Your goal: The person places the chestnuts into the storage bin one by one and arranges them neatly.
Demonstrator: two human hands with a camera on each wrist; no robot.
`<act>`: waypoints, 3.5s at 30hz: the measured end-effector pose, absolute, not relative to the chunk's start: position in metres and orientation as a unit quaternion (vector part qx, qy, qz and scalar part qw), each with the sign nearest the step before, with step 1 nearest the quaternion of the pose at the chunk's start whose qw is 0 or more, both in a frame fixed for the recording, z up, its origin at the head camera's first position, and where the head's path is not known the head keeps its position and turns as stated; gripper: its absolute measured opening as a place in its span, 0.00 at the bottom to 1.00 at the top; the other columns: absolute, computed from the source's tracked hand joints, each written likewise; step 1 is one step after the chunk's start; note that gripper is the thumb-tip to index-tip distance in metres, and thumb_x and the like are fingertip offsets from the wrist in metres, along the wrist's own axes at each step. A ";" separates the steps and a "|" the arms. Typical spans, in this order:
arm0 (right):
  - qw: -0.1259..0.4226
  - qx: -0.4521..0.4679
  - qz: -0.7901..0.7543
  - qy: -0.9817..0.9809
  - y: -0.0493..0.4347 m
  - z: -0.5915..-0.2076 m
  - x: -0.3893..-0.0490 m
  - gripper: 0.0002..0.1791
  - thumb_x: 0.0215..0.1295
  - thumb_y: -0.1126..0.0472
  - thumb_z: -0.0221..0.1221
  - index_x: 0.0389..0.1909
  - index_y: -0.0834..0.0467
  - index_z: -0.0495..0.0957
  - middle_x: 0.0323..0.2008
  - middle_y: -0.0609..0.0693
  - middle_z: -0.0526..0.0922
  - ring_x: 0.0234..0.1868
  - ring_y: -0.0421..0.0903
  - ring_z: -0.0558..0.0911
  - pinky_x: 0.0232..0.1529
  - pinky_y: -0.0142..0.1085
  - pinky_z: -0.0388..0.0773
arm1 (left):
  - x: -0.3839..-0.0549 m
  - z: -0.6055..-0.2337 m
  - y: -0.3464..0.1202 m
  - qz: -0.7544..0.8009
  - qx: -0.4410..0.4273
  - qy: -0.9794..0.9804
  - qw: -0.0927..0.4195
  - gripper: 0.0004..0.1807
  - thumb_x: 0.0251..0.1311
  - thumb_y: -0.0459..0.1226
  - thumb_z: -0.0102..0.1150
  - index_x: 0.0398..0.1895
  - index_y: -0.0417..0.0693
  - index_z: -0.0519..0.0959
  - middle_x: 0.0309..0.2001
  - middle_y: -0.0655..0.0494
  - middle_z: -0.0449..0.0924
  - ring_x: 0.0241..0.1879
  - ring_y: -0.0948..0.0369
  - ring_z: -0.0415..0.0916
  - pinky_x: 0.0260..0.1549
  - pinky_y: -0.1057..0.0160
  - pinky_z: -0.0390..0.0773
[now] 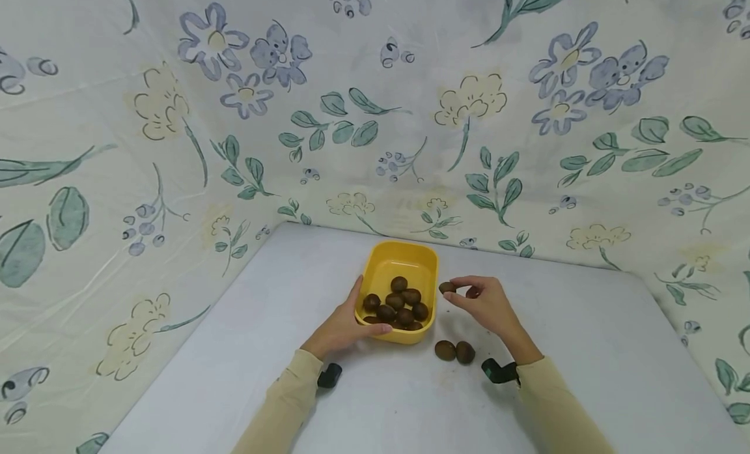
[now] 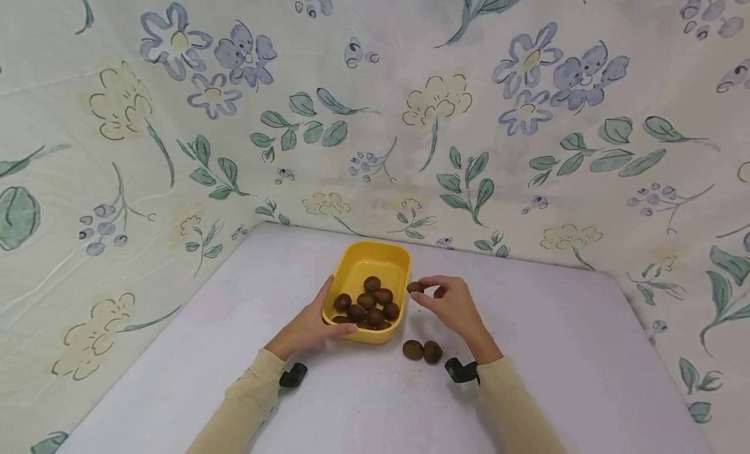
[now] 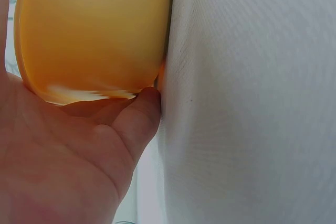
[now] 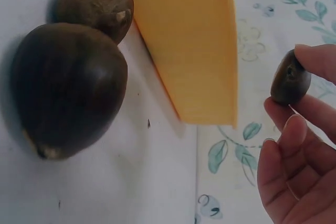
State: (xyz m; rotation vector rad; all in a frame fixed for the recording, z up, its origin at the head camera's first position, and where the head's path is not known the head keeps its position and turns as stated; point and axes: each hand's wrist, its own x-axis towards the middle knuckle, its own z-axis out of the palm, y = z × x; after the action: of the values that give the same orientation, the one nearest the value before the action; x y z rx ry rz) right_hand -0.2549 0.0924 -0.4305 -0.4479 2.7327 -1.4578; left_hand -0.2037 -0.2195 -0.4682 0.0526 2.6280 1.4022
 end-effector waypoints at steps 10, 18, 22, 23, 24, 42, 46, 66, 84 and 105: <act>0.000 -0.148 -0.470 0.870 0.069 -0.438 -0.265 0.22 0.62 0.52 0.73 0.54 0.57 0.87 0.47 0.54 0.89 0.33 0.47 0.73 0.26 0.30 0.68 | -0.203 -0.469 -0.220 0.475 0.027 0.876 0.075 0.73 0.48 0.60 0.77 0.86 0.61 0.33 0.85 0.48 0.47 0.82 0.45 0.51 0.78 0.35 0.55; 0.001 -0.146 -0.453 0.879 0.058 -0.444 -0.267 0.22 0.62 0.51 0.73 0.55 0.55 0.87 0.49 0.53 0.88 0.34 0.47 0.73 0.26 0.30 0.69 | -0.202 -0.468 -0.219 0.480 0.032 0.874 0.072 0.72 0.49 0.59 0.78 0.86 0.59 0.34 0.85 0.48 0.47 0.82 0.45 0.53 0.78 0.35 0.56; -0.012 -0.158 -0.421 0.893 0.052 -0.444 -0.268 0.21 0.62 0.52 0.73 0.54 0.55 0.87 0.50 0.53 0.89 0.33 0.46 0.74 0.28 0.31 0.70 | -0.202 -0.467 -0.219 0.475 0.026 0.877 0.071 0.73 0.48 0.60 0.78 0.86 0.60 0.34 0.84 0.48 0.49 0.82 0.45 0.54 0.78 0.35 0.56; -0.013 -0.159 -0.409 0.899 0.050 -0.444 -0.269 0.20 0.62 0.53 0.73 0.54 0.55 0.87 0.50 0.52 0.89 0.33 0.45 0.74 0.28 0.31 0.71 | -0.202 -0.467 -0.219 0.475 0.026 0.877 0.071 0.73 0.48 0.60 0.78 0.86 0.61 0.34 0.84 0.48 0.49 0.82 0.45 0.54 0.78 0.35 0.56; -0.013 -0.158 -0.396 0.904 0.048 -0.444 -0.269 0.20 0.63 0.53 0.72 0.54 0.55 0.87 0.50 0.52 0.89 0.32 0.45 0.74 0.28 0.31 0.71 | -0.203 -0.467 -0.219 0.475 0.028 0.877 0.069 0.72 0.48 0.60 0.78 0.86 0.61 0.34 0.84 0.47 0.49 0.82 0.44 0.54 0.78 0.35 0.56; 0.009 -0.155 -0.276 0.949 0.022 -0.441 -0.271 0.18 0.63 0.55 0.73 0.51 0.58 0.88 0.47 0.52 0.90 0.41 0.46 0.84 0.46 0.41 0.88 | -0.204 -0.470 -0.218 0.475 0.033 0.876 0.073 0.72 0.49 0.61 0.77 0.86 0.61 0.33 0.85 0.47 0.48 0.82 0.44 0.53 0.77 0.35 0.57; 0.010 -0.152 -0.271 0.950 0.020 -0.439 -0.271 0.17 0.63 0.56 0.72 0.51 0.58 0.87 0.48 0.53 0.90 0.42 0.48 0.85 0.47 0.42 0.88 | -0.205 -0.470 -0.219 0.472 0.035 0.878 0.071 0.73 0.49 0.61 0.77 0.86 0.60 0.33 0.84 0.47 0.49 0.82 0.44 0.54 0.77 0.35 0.58; -0.016 -0.121 -0.184 0.975 0.004 -0.436 -0.268 0.12 0.66 0.55 0.70 0.44 0.59 0.85 0.31 0.50 0.86 0.29 0.46 0.81 0.34 0.42 0.82 | -0.202 -0.472 -0.221 0.475 0.032 0.877 0.069 0.72 0.48 0.61 0.77 0.86 0.59 0.34 0.84 0.48 0.49 0.82 0.45 0.54 0.77 0.35 0.58; -0.031 -0.111 -0.158 0.981 -0.002 -0.436 -0.273 0.07 0.67 0.58 0.68 0.37 0.58 0.83 0.28 0.52 0.84 0.28 0.49 0.81 0.32 0.44 0.82 | -0.202 -0.471 -0.220 0.474 0.028 0.877 0.070 0.73 0.47 0.62 0.77 0.86 0.61 0.34 0.84 0.48 0.49 0.81 0.45 0.55 0.77 0.35 0.59; -0.013 -0.096 -0.171 0.980 -0.004 -0.437 -0.277 0.08 0.63 0.59 0.71 0.39 0.58 0.85 0.32 0.52 0.87 0.31 0.49 0.84 0.38 0.47 0.86 | -0.202 -0.473 -0.221 0.482 0.028 0.873 0.074 0.73 0.47 0.62 0.77 0.86 0.62 0.34 0.84 0.49 0.49 0.81 0.45 0.55 0.77 0.34 0.58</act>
State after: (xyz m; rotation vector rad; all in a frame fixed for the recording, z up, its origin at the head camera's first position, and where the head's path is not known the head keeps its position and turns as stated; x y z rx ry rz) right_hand -0.2774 -0.0043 -0.4371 -0.3034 3.1050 -0.5431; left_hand -0.2017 -0.2213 -0.4734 0.0840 2.6193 1.4467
